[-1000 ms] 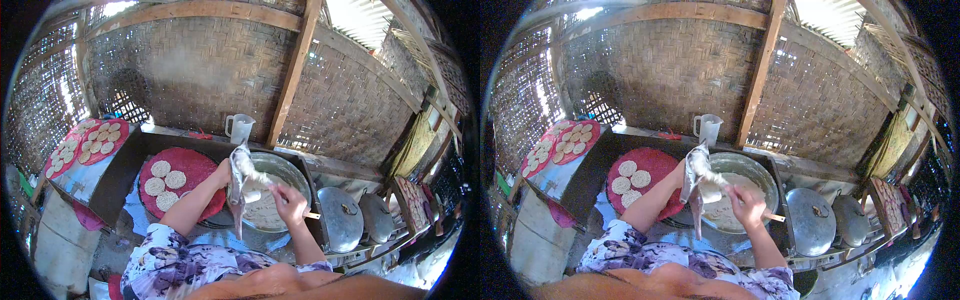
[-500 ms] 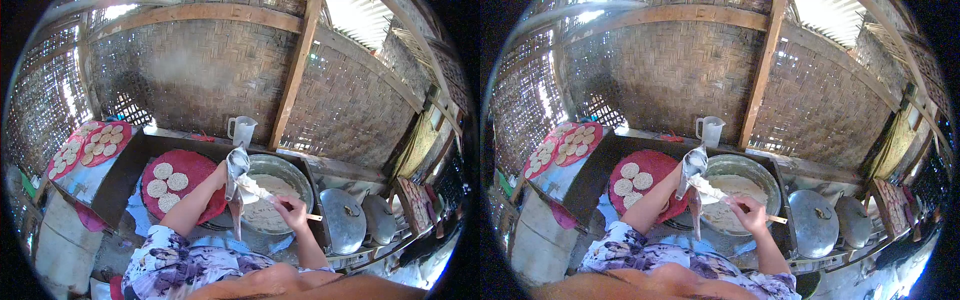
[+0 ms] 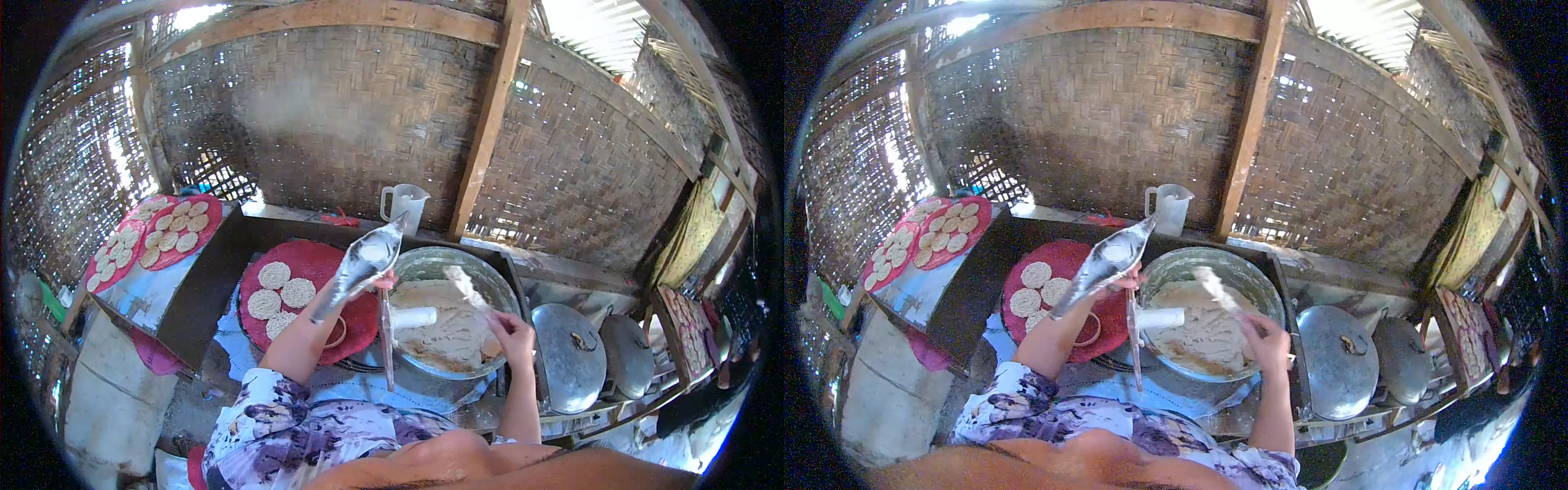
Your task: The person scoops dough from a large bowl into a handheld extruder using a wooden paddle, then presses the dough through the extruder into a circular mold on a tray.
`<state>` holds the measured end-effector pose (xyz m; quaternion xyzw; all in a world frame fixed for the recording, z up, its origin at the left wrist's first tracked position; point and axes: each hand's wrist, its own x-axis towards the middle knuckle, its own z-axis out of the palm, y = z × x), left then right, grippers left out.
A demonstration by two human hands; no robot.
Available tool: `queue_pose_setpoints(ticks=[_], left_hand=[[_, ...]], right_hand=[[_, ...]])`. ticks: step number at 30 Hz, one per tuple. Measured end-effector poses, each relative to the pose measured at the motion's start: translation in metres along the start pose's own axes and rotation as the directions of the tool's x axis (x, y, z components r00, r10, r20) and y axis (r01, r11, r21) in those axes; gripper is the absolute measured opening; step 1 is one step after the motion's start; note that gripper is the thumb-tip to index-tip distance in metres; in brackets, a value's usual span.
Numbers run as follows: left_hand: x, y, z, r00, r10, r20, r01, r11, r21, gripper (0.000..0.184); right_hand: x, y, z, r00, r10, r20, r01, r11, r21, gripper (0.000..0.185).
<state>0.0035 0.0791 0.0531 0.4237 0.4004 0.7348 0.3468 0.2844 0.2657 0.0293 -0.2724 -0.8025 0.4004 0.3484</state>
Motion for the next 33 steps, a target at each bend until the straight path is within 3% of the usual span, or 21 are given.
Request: queue_pose_setpoints(ticks=[1, 2, 3, 5, 6, 7, 8, 9, 10, 11, 13, 14, 16, 17, 18, 20, 23, 26, 30, 32, 33], left_hand=[[-0.004, 0.006, -0.002, 0.994, 0.082, 0.073, -0.079, 0.996, -0.049, 0.038], [-0.005, 0.012, 0.0, 0.985, 0.128, 0.114, -0.107, 0.98, -0.17, 0.036], [0.0, 0.006, -0.009, 0.936, 0.26, 0.239, -0.179, 0.933, -0.311, 0.029], [0.006, 0.009, 0.0, 0.897, 0.356, 0.263, -0.203, 0.859, -0.471, 0.024], [0.008, 0.012, 0.009, 0.887, 0.372, 0.273, -0.186, 0.829, -0.527, 0.023], [0.011, 0.016, 0.017, 0.865, 0.4, 0.304, -0.167, 0.8, -0.577, 0.025], [0.006, 0.02, 0.029, 0.883, 0.384, 0.271, -0.168, 0.796, -0.581, 0.024], [0.004, 0.022, 0.038, 0.899, 0.367, 0.237, -0.169, 0.793, -0.585, 0.024], [0.007, 0.019, 0.041, 0.816, 0.469, 0.338, -0.215, 0.788, -0.577, 0.026], [0.004, 0.023, 0.044, 0.783, 0.473, 0.403, -0.202, 0.807, -0.555, 0.028], [-0.017, 0.039, 0.052, 0.86, 0.448, 0.245, -0.31, 0.839, -0.447, 0.045], [-0.019, 0.039, 0.04, 0.908, 0.372, 0.191, -0.318, 0.911, -0.263, 0.055], [-0.03, 0.039, 0.014, 0.89, 0.363, 0.277, -0.382, 0.924, 0.016, 0.073], [-0.048, 0.044, 0.01, 0.951, 0.178, 0.254, -0.223, 0.961, 0.163, 0.066], [-0.058, 0.047, 0.004, 0.934, 0.184, 0.306, -0.279, 0.911, 0.303, 0.062], [-0.073, 0.051, 0.001, 0.904, 0.218, 0.368, -0.389, 0.775, 0.498, 0.048], [-0.082, 0.053, 0.002, 0.982, 0.028, 0.189, -0.114, 0.879, 0.462, 0.046], [-0.085, 0.047, -0.003, 0.975, 0.095, 0.199, -0.173, 0.89, 0.422, 0.048], [-0.087, 0.046, 0.002, 0.966, 0.164, 0.2, -0.243, 0.84, 0.485, 0.037], [-0.087, 0.039, -0.002, 0.968, 0.168, 0.187, -0.243, 0.809, 0.535, 0.04], [-0.087, 0.036, -0.004, 0.969, 0.169, 0.181, -0.243, 0.792, 0.56, 0.042]], right_hand=[[-0.004, -0.017, -0.009, 0.992, 0.103, -0.07, -0.118, 0.962, -0.247, 0.028], [-0.004, -0.024, -0.012, 0.982, 0.191, -0.008, -0.172, 0.864, -0.474, 0.044], [-0.004, -0.016, -0.003, 0.999, 0.002, 0.035, 0.013, 0.91, -0.415, 0.05], [-0.011, 0.007, 0.027, 0.924, -0.374, 0.078, 0.38, 0.883, -0.274, 0.061], [-0.021, -0.004, 0.044, 0.961, -0.154, 0.228, 0.115, 0.977, 0.178, 0.069], [-0.035, -0.022, 0.066, 0.893, -0.01, 0.451, -0.256, 0.813, 0.524, 0.078], [-0.047, -0.053, 0.083, 0.766, -0.109, 0.633, -0.48, 0.558, 0.677, 0.082], [-0.054, -0.081, 0.095, 0.62, -0.272, 0.736, -0.693, 0.251, 0.676, 0.087], [-0.06, -0.089, 0.105, 0.574, -0.37, 0.73, -0.76, 0.09, 0.644, 0.09], [-0.064, -0.095, 0.112, 0.535, -0.466, 0.704, -0.815, -0.065, 0.576, 0.094], [-0.062, -0.096, 0.113, 0.477, -0.592, 0.649, -0.864, -0.183, 0.469, 0.097], [-0.052, -0.092, 0.106, 0.449, -0.626, 0.638, -0.874, -0.158, 0.46, 0.097], [-0.044, -0.103, 0.084, 0.622, -0.339, 0.706, -0.758, -0.034, 0.651, 0.091], [-0.041, -0.113, 0.08, 0.729, -0.356, 0.585, -0.597, 0.088, 0.797, 0.081], [-0.034, -0.11, 0.077, 0.716, -0.381, 0.585, -0.554, 0.202, 0.808, 0.081], [-0.02, -0.094, 0.074, 0.628, -0.412, 0.661, -0.607, 0.272, 0.747, 0.081], [-0.027, -0.114, 0.078, 0.744, -0.172, 0.646, -0.54, 0.413, 0.733, 0.071], [-0.032, -0.121, 0.087, 0.798, -0.099, 0.595, -0.493, 0.46, 0.739, 0.069], [-0.026, -0.11, 0.089, 0.744, -0.145, 0.653, -0.515, 0.498, 0.698, 0.069], [-0.024, -0.103, 0.089, 0.729, -0.175, 0.661, -0.515, 0.496, 0.699, 0.072], [-0.025, -0.112, 0.089, 0.775, -0.181, 0.606, -0.43, 0.551, 0.715, 0.076]])
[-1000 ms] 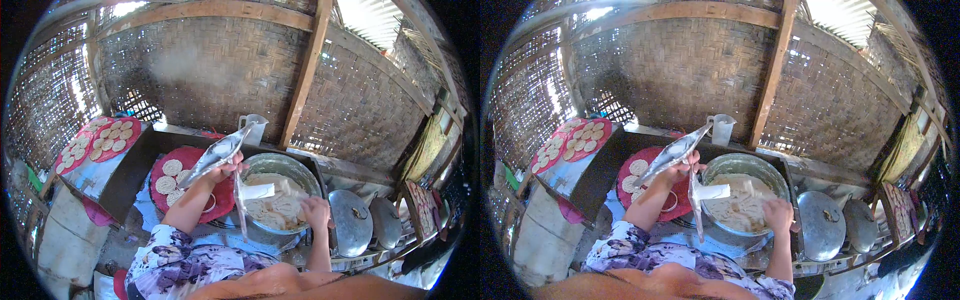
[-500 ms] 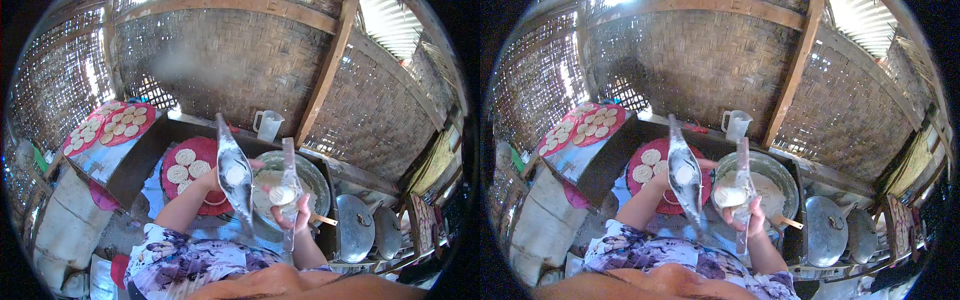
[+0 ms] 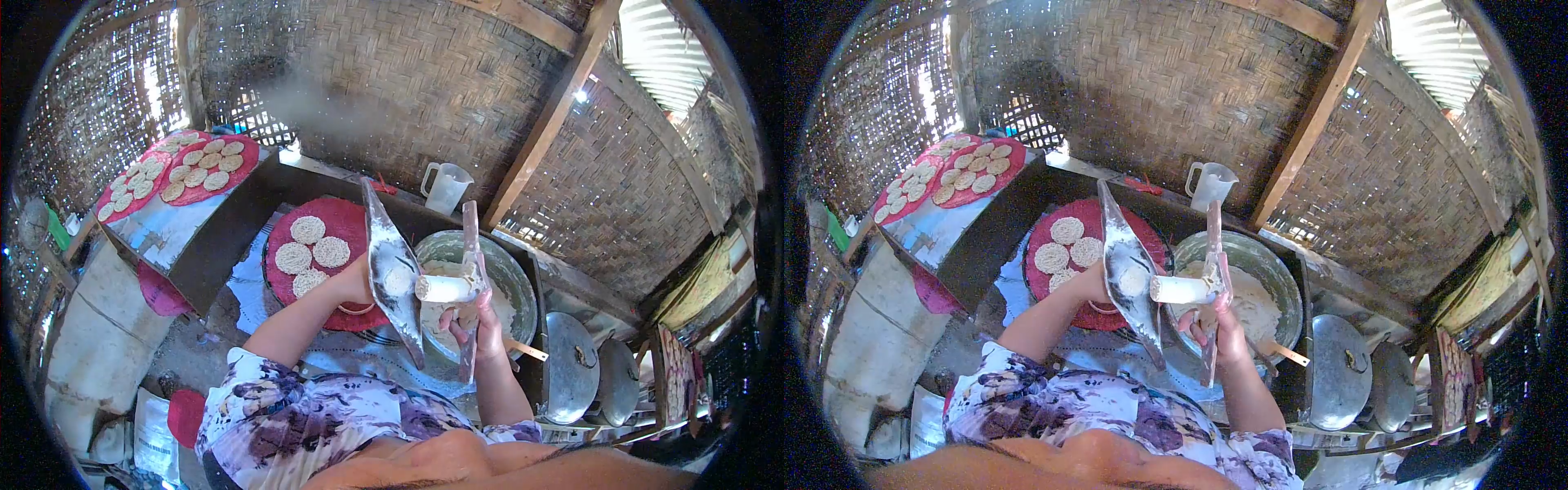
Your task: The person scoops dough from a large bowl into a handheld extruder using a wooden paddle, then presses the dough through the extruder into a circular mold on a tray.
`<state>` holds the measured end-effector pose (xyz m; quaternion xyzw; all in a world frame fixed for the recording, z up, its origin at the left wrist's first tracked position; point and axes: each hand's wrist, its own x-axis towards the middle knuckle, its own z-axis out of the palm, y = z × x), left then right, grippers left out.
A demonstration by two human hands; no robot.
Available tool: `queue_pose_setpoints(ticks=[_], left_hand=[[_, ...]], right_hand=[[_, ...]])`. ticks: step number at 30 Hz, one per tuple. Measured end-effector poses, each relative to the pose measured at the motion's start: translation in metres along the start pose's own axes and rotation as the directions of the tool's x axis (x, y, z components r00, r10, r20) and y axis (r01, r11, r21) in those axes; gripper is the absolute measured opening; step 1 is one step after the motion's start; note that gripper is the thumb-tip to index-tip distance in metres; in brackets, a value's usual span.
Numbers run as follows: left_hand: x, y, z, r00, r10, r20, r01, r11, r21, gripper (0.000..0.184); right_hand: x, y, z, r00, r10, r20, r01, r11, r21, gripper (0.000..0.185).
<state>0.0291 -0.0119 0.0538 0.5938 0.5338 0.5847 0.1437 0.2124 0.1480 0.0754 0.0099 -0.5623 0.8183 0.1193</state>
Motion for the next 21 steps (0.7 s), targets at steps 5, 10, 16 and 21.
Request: queue_pose_setpoints(ticks=[5, 10, 16, 21], left_hand=[[-0.004, -0.001, 0.004, 0.993, -0.094, -0.072, 0.106, 0.974, 0.199, 0.039], [-0.001, 0.008, -0.001, 0.996, 0.088, -0.021, -0.06, 0.814, 0.577, 0.039], [-0.009, -0.026, 0.002, 0.994, 0.031, -0.103, 0.016, 0.903, 0.428, 0.042], [-0.024, -0.02, -0.005, 0.994, 0.064, -0.089, 0.028, 0.636, 0.771, 0.04]], right_hand=[[0.004, -0.026, 0.028, 0.979, -0.202, -0.024, 0.18, 0.915, -0.361, 0.089], [0.009, -0.038, 0.031, 0.795, -0.429, 0.428, 0.483, 0.023, -0.875, 0.087], [0.01, -0.019, 0.047, 0.836, -0.351, 0.422, 0.433, -0.049, -0.9, 0.078], [0.023, 0.004, 0.05, 0.892, -0.291, 0.345, 0.366, 0.02, -0.93, 0.081]])
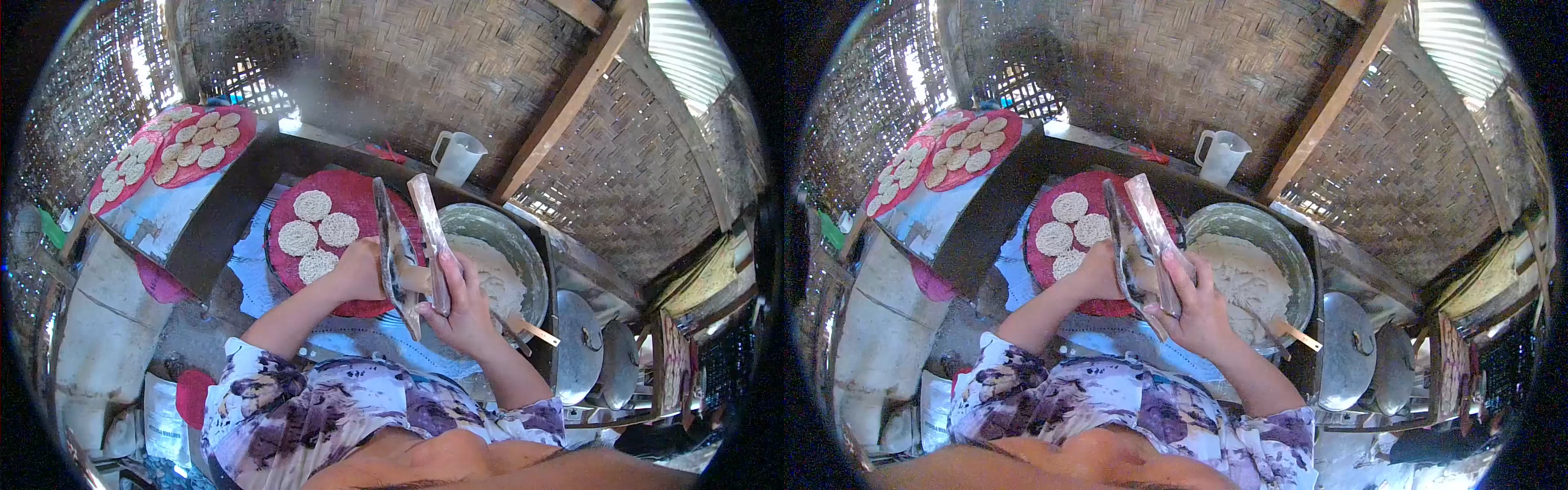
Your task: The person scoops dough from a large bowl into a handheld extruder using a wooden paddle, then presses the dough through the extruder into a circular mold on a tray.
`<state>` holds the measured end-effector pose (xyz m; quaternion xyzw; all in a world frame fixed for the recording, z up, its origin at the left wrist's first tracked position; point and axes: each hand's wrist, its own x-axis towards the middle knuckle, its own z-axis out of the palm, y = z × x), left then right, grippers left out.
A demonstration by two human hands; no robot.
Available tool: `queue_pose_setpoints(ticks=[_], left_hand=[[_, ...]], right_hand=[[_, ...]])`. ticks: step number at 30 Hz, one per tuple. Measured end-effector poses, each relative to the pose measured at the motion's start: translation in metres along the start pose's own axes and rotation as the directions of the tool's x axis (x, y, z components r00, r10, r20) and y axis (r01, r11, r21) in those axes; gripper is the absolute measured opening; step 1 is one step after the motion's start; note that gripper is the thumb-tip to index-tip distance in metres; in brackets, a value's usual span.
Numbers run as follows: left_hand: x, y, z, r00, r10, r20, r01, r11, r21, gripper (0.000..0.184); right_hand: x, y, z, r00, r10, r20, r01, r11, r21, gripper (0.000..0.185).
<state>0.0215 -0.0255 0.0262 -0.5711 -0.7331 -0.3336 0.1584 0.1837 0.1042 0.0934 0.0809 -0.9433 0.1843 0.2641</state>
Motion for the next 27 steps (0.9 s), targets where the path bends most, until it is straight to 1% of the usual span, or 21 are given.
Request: queue_pose_setpoints(ticks=[1, 4, 5, 7, 8, 9, 10, 11, 12, 13, 14, 15, 16, 18, 20, 21, 23, 24, 26, 27], left_hand=[[-0.003, -0.003, 0.002, 0.999, 0.013, -0.045, -0.014, 1.0, -0.026, 0.04], [-0.011, -0.007, -0.002, 0.996, -0.062, -0.069, 0.054, 0.992, -0.118, 0.04], [-0.014, -0.009, -0.004, 0.985, -0.172, 0.018, 0.173, 0.972, -0.157, 0.046], [-0.024, -0.014, -0.007, 0.907, -0.372, 0.199, 0.41, 0.889, -0.205, 0.057], [-0.036, -0.023, 0.001, 0.934, -0.358, 0.016, 0.336, 0.861, -0.382, 0.042], [-0.045, -0.027, -0.005, 0.93, -0.359, -0.082, 0.285, 0.844, -0.454, 0.043], [-0.051, -0.03, -0.012, 0.914, -0.365, -0.179, 0.227, 0.823, -0.52, 0.044], [-0.057, -0.033, -0.018, 0.889, -0.368, -0.273, 0.156, 0.804, -0.573, 0.045], [-0.069, -0.034, -0.028, 0.853, -0.402, -0.332, 0.15, 0.799, -0.582, 0.045], [-0.086, -0.036, -0.035, 0.806, -0.462, -0.369, 0.185, 0.789, -0.585, 0.045], [-0.109, -0.038, -0.04, 0.74, -0.554, -0.382, 0.269, 0.764, -0.587, 0.045], [-0.136, -0.038, -0.044, 0.662, -0.639, -0.391, 0.349, 0.725, -0.593, 0.045], [-0.166, -0.035, -0.05, 0.568, -0.724, -0.393, 0.44, 0.67, -0.598, 0.045], [-0.227, -0.021, -0.055, 0.361, -0.849, -0.386, 0.596, 0.529, -0.605, 0.045], [-0.28, -0.001, -0.061, 0.155, -0.912, -0.38, 0.687, 0.376, -0.622, 0.045], [-0.3, 0.011, -0.063, 0.07, -0.925, -0.374, 0.713, 0.308, -0.63, 0.045], [-0.326, 0.029, -0.063, -0.062, -0.928, -0.367, 0.737, 0.205, -0.644, 0.045], [-0.336, 0.037, -0.063, -0.111, -0.925, -0.364, 0.74, 0.168, -0.652, 0.045], [-0.345, 0.049, -0.062, -0.171, -0.917, -0.36, 0.745, 0.119, -0.657, 0.045], [-0.347, 0.052, -0.062, -0.189, -0.914, -0.359, 0.745, 0.104, -0.659, 0.045]], right_hand=[[0.002, 0.0, 0.003, 1.0, 0.002, 0.012, -0.002, 1.0, 0.005, 0.081], [0.011, -0.003, 0.011, 0.995, 0.031, 0.095, -0.034, 0.999, 0.029, 0.082], [0.015, -0.004, 0.012, 0.991, 0.044, 0.13, -0.049, 0.998, 0.037, 0.083], [0.029, -0.004, 0.009, 0.991, -0.059, 0.122, 0.048, 0.995, 0.087, 0.085], [0.037, -0.002, 0.008, 0.987, -0.112, 0.116, 0.099, 0.989, 0.111, 0.087], [0.044, 0.006, 0.01, 0.994, -0.033, 0.103, -0.001, 0.948, 0.318, 0.086], [0.05, 0.021, 0.014, 0.993, 0.049, 0.107, -0.098, 0.854, 0.51, 0.085], [0.054, 0.039, 0.019, 0.983, 0.129, 0.127, -0.181, 0.714, 0.676, 0.085], [0.058, 0.064, 0.028, 0.96, 0.235, 0.15, -0.278, 0.76, 0.588, 0.079], [0.057, 0.093, 0.041, 0.926, 0.341, 0.162, -0.375, 0.786, 0.491, 0.074], [0.051, 0.124, 0.058, 0.866, 0.462, 0.191, -0.5, 0.792, 0.35, 0.068], [0.043, 0.153, 0.078, 0.791, 0.579, 0.198, -0.61, 0.766, 0.201, 0.062], [0.03, 0.181, 0.102, 0.772, 0.599, 0.212, -0.635, 0.731, 0.248, 0.053], [0.023, 0.199, 0.114, 0.677, 0.642, 0.359, -0.735, 0.57, 0.367, 0.04], [0.027, 0.195, 0.11, 0.505, 0.605, 0.616, -0.858, 0.274, 0.434, 0.031], [0.026, 0.195, 0.115, 0.525, 0.602, 0.601, -0.845, 0.287, 0.451, 0.027], [0.021, 0.193, 0.123, 0.566, 0.596, 0.57, -0.816, 0.312, 0.486, 0.023], [0.017, 0.192, 0.125, 0.561, 0.599, 0.572, -0.819, 0.299, 0.49, 0.021], [0.005, 0.187, 0.123, 0.548, 0.607, 0.576, -0.824, 0.272, 0.497, 0.018], [0.0, 0.178, 0.121, 0.526, 0.611, 0.591, -0.828, 0.211, 0.52, 0.017]])
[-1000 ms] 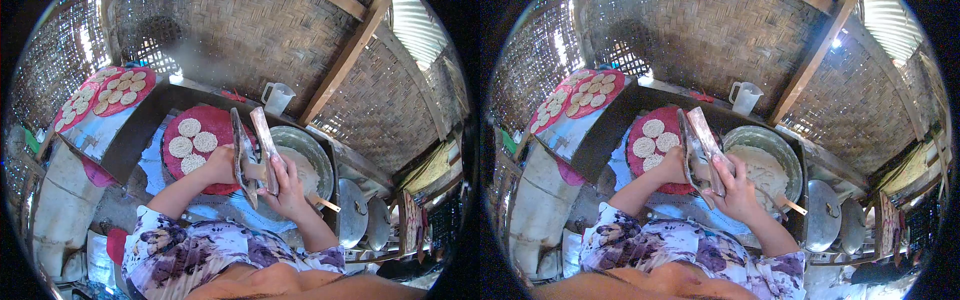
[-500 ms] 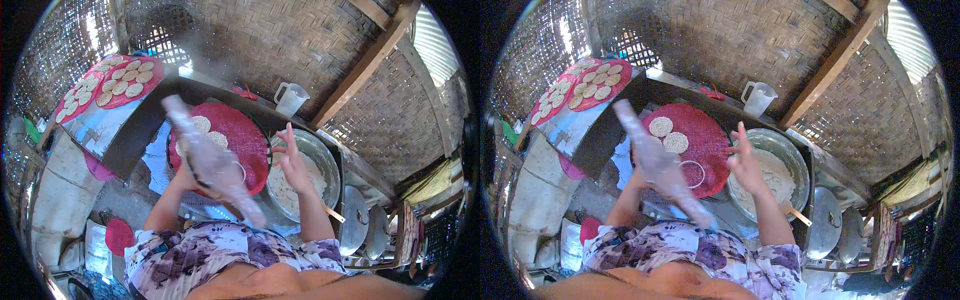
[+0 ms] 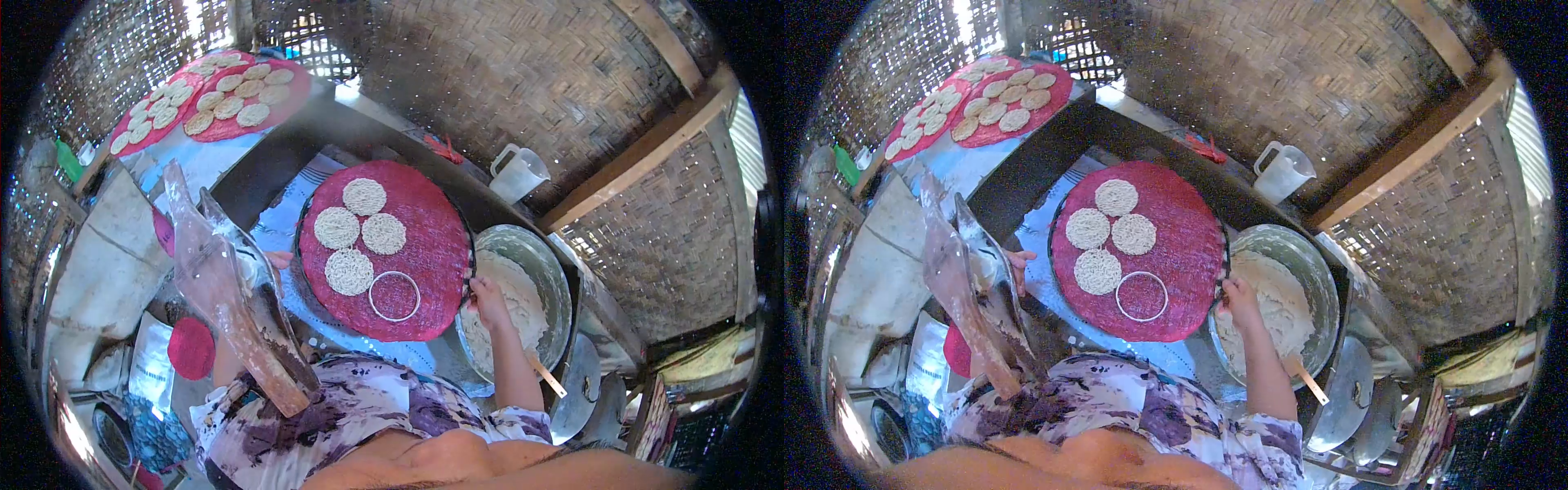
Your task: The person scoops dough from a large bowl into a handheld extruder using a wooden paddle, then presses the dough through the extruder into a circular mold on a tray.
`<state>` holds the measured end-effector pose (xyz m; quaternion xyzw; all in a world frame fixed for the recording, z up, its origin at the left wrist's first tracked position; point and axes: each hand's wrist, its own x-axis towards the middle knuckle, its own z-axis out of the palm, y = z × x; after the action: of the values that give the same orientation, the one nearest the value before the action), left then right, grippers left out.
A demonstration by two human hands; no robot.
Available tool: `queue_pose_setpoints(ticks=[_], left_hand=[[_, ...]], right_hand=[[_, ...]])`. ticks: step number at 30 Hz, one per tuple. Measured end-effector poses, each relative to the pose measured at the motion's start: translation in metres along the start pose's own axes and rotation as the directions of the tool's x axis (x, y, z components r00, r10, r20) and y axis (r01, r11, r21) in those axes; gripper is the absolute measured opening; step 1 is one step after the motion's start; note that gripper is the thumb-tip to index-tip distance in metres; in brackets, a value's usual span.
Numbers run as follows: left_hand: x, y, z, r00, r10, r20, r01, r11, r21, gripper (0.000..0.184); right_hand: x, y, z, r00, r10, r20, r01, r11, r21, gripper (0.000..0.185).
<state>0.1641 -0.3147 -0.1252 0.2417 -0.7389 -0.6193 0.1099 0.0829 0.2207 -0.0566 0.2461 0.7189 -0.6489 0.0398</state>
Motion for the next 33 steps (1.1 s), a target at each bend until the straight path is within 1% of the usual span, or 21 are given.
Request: queue_pose_setpoints(ticks=[3, 5, 8, 11, 13, 14, 16, 17, 19, 20, 21, 23, 24, 25, 26, 27, 28, 29, 30, 31, 33], left_hand=[[-0.004, 0.001, 0.002, 1.0, -0.015, -0.005, 0.015, 1.0, 0.011, 0.045], [-0.002, 0.005, 0.006, 1.0, -0.01, 0.013, 0.01, 1.0, 0.017, 0.045], [0.01, 0.022, 0.026, 0.995, 0.05, 0.087, -0.052, 0.999, 0.012, 0.045], [0.029, 0.049, 0.059, 0.963, 0.167, 0.214, -0.165, 0.986, -0.029, 0.045], [0.041, 0.073, 0.09, 0.909, 0.269, 0.32, -0.255, 0.963, -0.086, 0.045], [0.046, 0.089, 0.109, 0.86, 0.336, 0.385, -0.308, 0.942, -0.134, 0.045], [0.055, 0.119, 0.148, 0.737, 0.462, 0.494, -0.397, 0.887, -0.237, 0.045], [0.057, 0.137, 0.171, 0.64, 0.54, 0.547, -0.439, 0.841, -0.317, 0.045], [0.056, 0.166, 0.208, 0.442, 0.646, 0.622, -0.491, 0.755, -0.435, 0.045], [0.053, 0.177, 0.224, 0.342, 0.676, 0.652, -0.507, 0.717, -0.478, 0.045], [0.047, 0.185, 0.236, 0.252, 0.692, 0.677, -0.52, 0.687, -0.509, 0.045], [0.038, 0.204, 0.241, 0.17, 0.478, 0.862, -0.639, 0.719, -0.273, 0.056], [0.039, 0.211, 0.24, 0.144, 0.348, 0.926, -0.695, 0.702, -0.156, 0.062], [0.048, 0.206, 0.245, 0.065, 0.304, 0.95, -0.729, 0.665, -0.163, 0.078], [0.059, 0.209, 0.246, -0.079, 0.448, 0.891, -0.509, 0.75, -0.422, 0.088], [0.068, 0.219, 0.241, -0.173, 0.603, 0.778, -0.226, 0.745, -0.628, 0.098], [0.066, 0.242, 0.228, -0.119, 0.639, 0.76, 0.385, 0.736, -0.558, 0.109], [0.071, 0.267, 0.229, -0.084, 0.728, 0.68, 0.622, 0.571, -0.535, 0.112], [0.075, 0.279, 0.226, -0.078, 0.773, 0.63, 0.718, 0.482, -0.502, 0.112], [0.07, 0.287, 0.227, -0.132, 0.86, 0.493, 0.752, 0.411, -0.516, 0.109], [0.063, 0.29, 0.229, -0.137, 0.904, 0.404, 0.746, 0.362, -0.559, 0.105]], right_hand=[[-0.044, -0.004, 0.023, 0.994, 0.105, 0.007, -0.104, 0.972, 0.211, 0.015], [-0.07, -0.005, 0.041, 0.979, 0.202, 0.023, -0.195, 0.902, 0.385, 0.015], [-0.087, 0.022, 0.057, 0.95, 0.252, 0.186, -0.314, 0.771, 0.555, 0.017], [-0.104, 0.014, 0.066, 0.845, 0.273, 0.46, -0.464, 0.803, 0.375, 0.024], [-0.109, 0.011, 0.048, 0.788, 0.267, 0.554, -0.279, 0.958, -0.064, 0.031], [-0.11, 0.007, 0.035, 0.753, 0.279, 0.596, -0.135, 0.952, -0.276, 0.035], [-0.112, -0.025, 0.01, 0.72, 0.247, 0.649, 0.047, 0.915, -0.4, 0.053], [-0.114, -0.045, 0.007, 0.697, 0.24, 0.676, 0.137, 0.88, -0.454, 0.062], [-0.118, -0.086, 0.045, 0.728, -0.032, 0.685, 0.131, 0.987, -0.093, 0.079], [-0.118, -0.096, 0.064, 0.745, -0.164, 0.647, 0.133, 0.986, 0.096, 0.088], [-0.114, -0.096, 0.075, 0.711, -0.115, 0.693, 0.032, 0.991, 0.132, 0.093], [-0.103, -0.095, 0.089, 0.622, -0.036, 0.782, -0.164, 0.971, 0.174, 0.104], [-0.103, -0.096, 0.09, 0.641, -0.037, 0.766, -0.149, 0.974, 0.171, 0.104], [-0.105, -0.095, 0.088, 0.66, -0.037, 0.75, -0.132, 0.977, 0.165, 0.104], [-0.107, -0.094, 0.086, 0.677, -0.034, 0.735, -0.118, 0.981, 0.154, 0.104], [-0.111, -0.095, 0.087, 0.69, -0.086, 0.719, -0.076, 0.979, 0.19, 0.107], [-0.112, -0.099, 0.088, 0.634, -0.054, 0.771, -0.136, 0.974, 0.181, 0.108], [-0.113, -0.104, 0.089, 0.573, -0.023, 0.819, -0.198, 0.966, 0.166, 0.109], [-0.112, -0.106, 0.089, 0.507, 0.007, 0.862, -0.259, 0.955, 0.144, 0.111], [-0.115, -0.102, 0.084, 0.518, 0.067, 0.853, -0.317, 0.941, 0.119, 0.116], [-0.096, -0.07, 0.063, 0.483, 0.132, 0.865, -0.375, 0.924, 0.068, 0.116]])
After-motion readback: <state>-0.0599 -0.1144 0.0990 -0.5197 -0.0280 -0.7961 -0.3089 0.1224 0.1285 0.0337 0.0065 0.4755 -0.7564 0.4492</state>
